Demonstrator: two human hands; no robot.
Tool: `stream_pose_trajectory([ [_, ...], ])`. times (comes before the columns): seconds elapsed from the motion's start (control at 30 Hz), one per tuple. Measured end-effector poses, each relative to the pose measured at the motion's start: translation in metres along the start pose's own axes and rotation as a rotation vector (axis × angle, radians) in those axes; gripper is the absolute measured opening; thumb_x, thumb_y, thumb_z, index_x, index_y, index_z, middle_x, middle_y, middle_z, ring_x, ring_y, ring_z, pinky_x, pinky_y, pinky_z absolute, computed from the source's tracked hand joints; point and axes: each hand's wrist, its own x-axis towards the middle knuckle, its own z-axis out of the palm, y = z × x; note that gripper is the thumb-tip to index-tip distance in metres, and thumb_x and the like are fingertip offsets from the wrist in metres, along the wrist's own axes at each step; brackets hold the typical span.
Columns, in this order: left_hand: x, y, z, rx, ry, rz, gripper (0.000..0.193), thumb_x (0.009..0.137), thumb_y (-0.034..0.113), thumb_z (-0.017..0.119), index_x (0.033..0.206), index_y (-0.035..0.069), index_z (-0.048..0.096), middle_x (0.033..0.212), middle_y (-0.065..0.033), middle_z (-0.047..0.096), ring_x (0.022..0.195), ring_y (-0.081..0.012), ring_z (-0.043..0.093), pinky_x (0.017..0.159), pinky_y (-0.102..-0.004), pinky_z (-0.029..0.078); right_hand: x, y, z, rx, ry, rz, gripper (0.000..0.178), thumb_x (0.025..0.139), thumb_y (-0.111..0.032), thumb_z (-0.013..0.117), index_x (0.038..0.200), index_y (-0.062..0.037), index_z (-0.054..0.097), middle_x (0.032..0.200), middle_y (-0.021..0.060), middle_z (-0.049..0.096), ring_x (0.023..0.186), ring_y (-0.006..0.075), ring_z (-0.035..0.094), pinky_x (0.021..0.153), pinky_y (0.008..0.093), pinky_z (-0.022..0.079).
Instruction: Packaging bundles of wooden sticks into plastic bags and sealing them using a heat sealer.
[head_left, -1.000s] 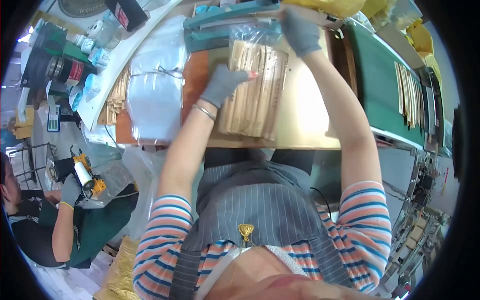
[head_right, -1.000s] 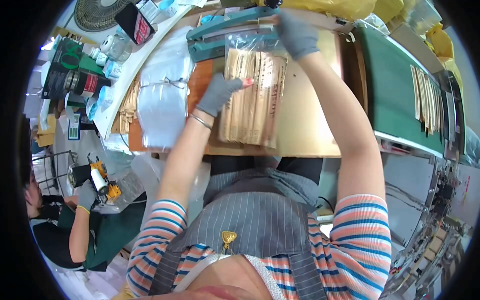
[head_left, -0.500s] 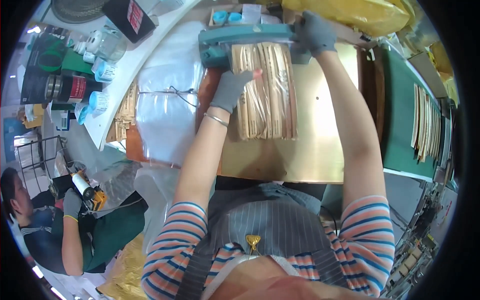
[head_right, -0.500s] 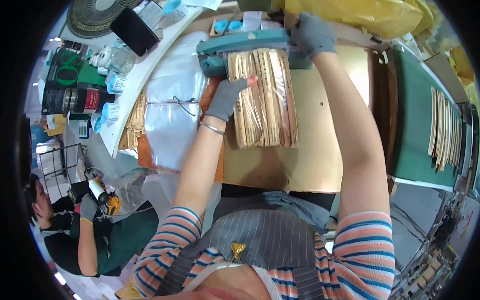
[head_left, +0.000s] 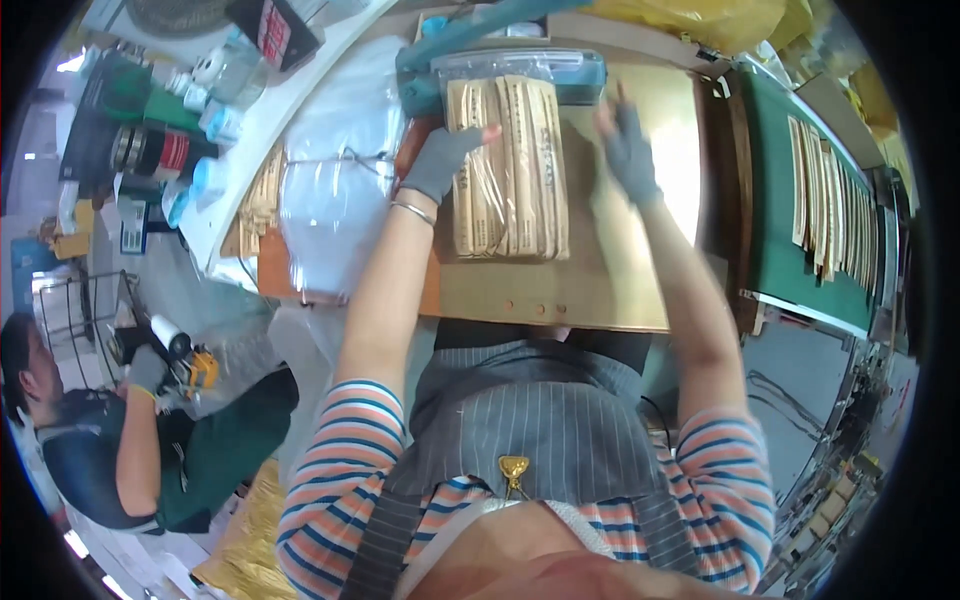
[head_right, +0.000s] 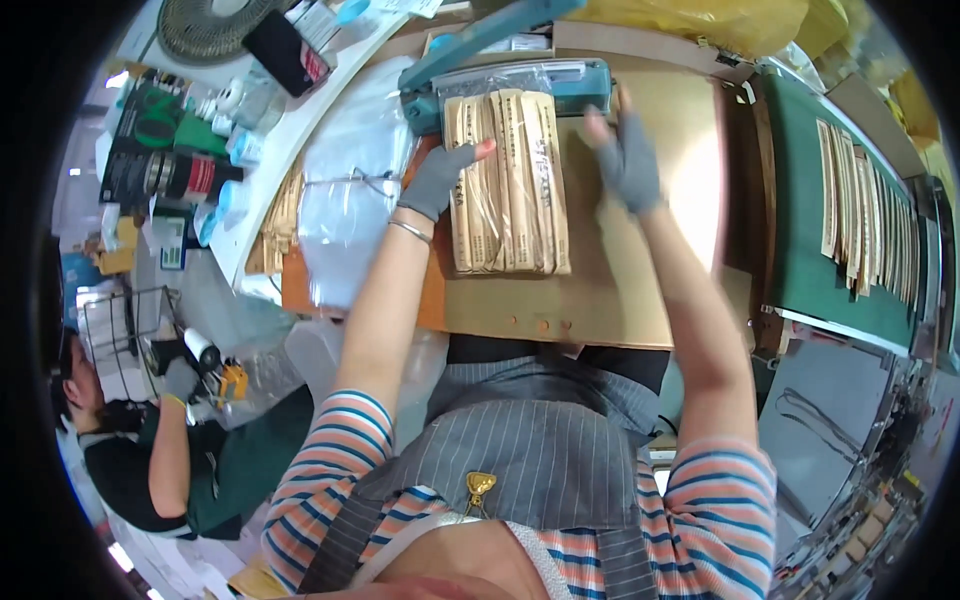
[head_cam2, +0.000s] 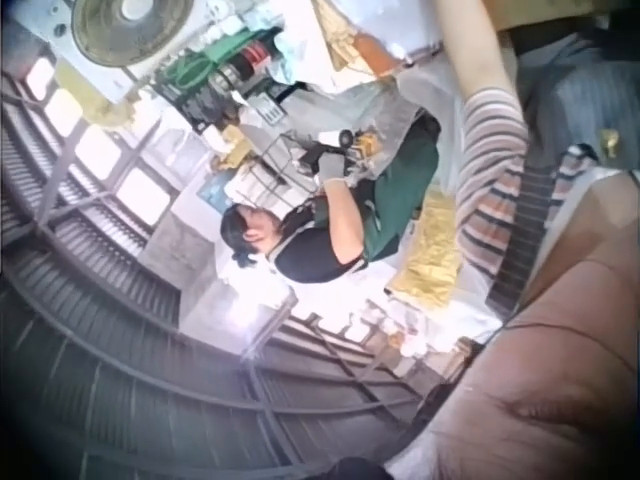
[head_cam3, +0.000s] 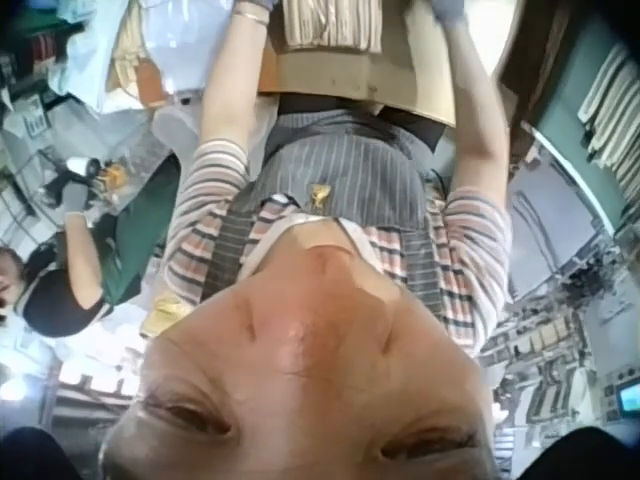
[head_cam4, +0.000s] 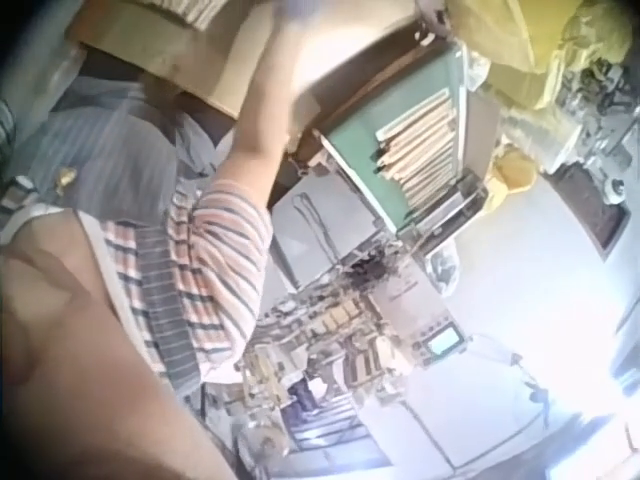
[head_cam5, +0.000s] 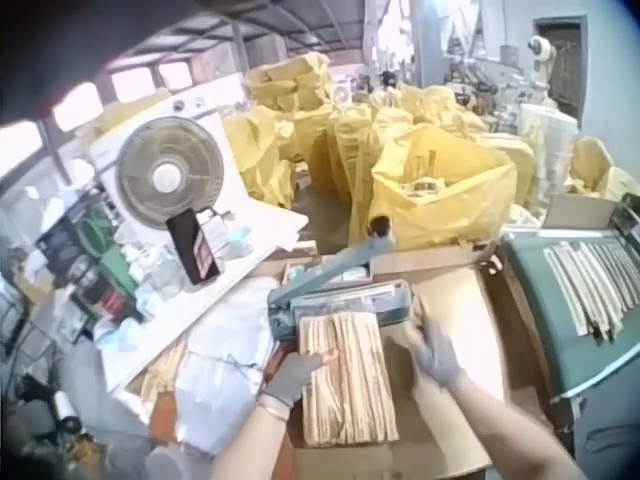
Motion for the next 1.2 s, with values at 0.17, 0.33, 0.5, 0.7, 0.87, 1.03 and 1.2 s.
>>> stream_pose_trajectory([
  [0.17,-0.070,-0.020,-0.045,0.818,0.303,0.304,0.042,0.080,0.031,0.070,0.103,-0.003,0.062,0.084,-0.0082,0.068,0.076,-0.0131,0.062,0.071,-0.0262,0.049,-0.161,0.007,0.002,-0.553,-0.124,-0.266,0.064,0.084,-0.038,0.060,0.131,0.0006,0.041,0.126,0.0256,0.046,0.114,0.0423,0.044,0.100,0.0457,0.034],
  [0.33,-0.170,-0.019,-0.110,1.143,0.543,0.260,0.027,0.075,0.031,0.069,0.081,0.005,0.065,0.078,-0.0109,0.067,0.074,-0.0226,0.064,0.069,-0.0334,0.049,-0.202,0.036,-0.014,-0.611,0.028,-0.390,0.050,0.089,-0.031,0.056,0.124,0.0046,0.049,0.126,0.0238,0.049,0.116,0.0374,0.048,0.098,0.0409,0.038],
  [0.5,-0.213,-0.068,-0.183,1.001,0.492,0.224,0.032,0.071,0.036,0.069,0.085,0.007,0.063,0.089,-0.0143,0.064,0.084,-0.0319,0.062,0.075,-0.0405,0.047,-0.191,0.021,0.000,-0.686,0.024,-0.401,0.041,0.089,-0.030,0.060,0.119,-0.0032,0.052,0.117,0.0204,0.056,0.110,0.0374,0.053,0.092,0.0418,0.044],
  [0.7,-0.195,0.000,-0.128,0.448,0.574,0.530,0.025,0.087,0.028,0.059,0.083,0.004,0.065,0.080,-0.0075,0.065,0.071,-0.0140,0.060,0.067,-0.0300,0.047,-0.180,0.034,-0.017,-0.271,-0.073,0.127,0.043,0.093,-0.035,0.053,0.118,0.0006,0.056,0.121,0.0178,0.055,0.114,0.0269,0.053,0.096,0.0355,0.040],
  [0.87,-0.196,0.006,0.017,-0.044,0.248,0.786,0.011,0.083,0.014,0.063,0.083,0.003,0.064,0.072,-0.0028,0.065,0.065,-0.0133,0.058,0.062,-0.0297,0.047,-0.171,-0.104,0.024,0.533,-0.392,0.247,0.047,0.095,-0.032,0.050,0.127,0.0028,0.046,0.121,0.0146,0.054,0.111,0.0254,0.055,0.092,0.0364,0.043],
  [1.03,-0.202,-0.040,0.055,0.406,0.479,0.757,0.022,0.088,0.018,0.057,0.094,-0.001,0.064,0.079,-0.0030,0.065,0.064,-0.0132,0.058,0.060,-0.0286,0.048,-0.150,-0.135,0.042,0.389,-0.480,0.173,0.026,0.092,-0.026,0.058,0.104,-0.0027,0.060,0.086,0.0029,0.059,0.077,0.0091,0.054,0.070,0.0240,0.045],
  [1.2,-0.253,0.005,0.060,-0.474,-0.021,0.251,0.032,0.095,0.028,0.052,0.091,-0.002,0.062,0.077,-0.0038,0.062,0.069,-0.0110,0.061,0.059,-0.0243,0.050,-0.111,-0.031,0.012,0.236,-0.209,0.074,0.007,0.084,-0.008,0.054,0.079,-0.0044,0.057,0.077,0.0019,0.058,0.068,0.0083,0.053,0.058,0.0209,0.042],
])
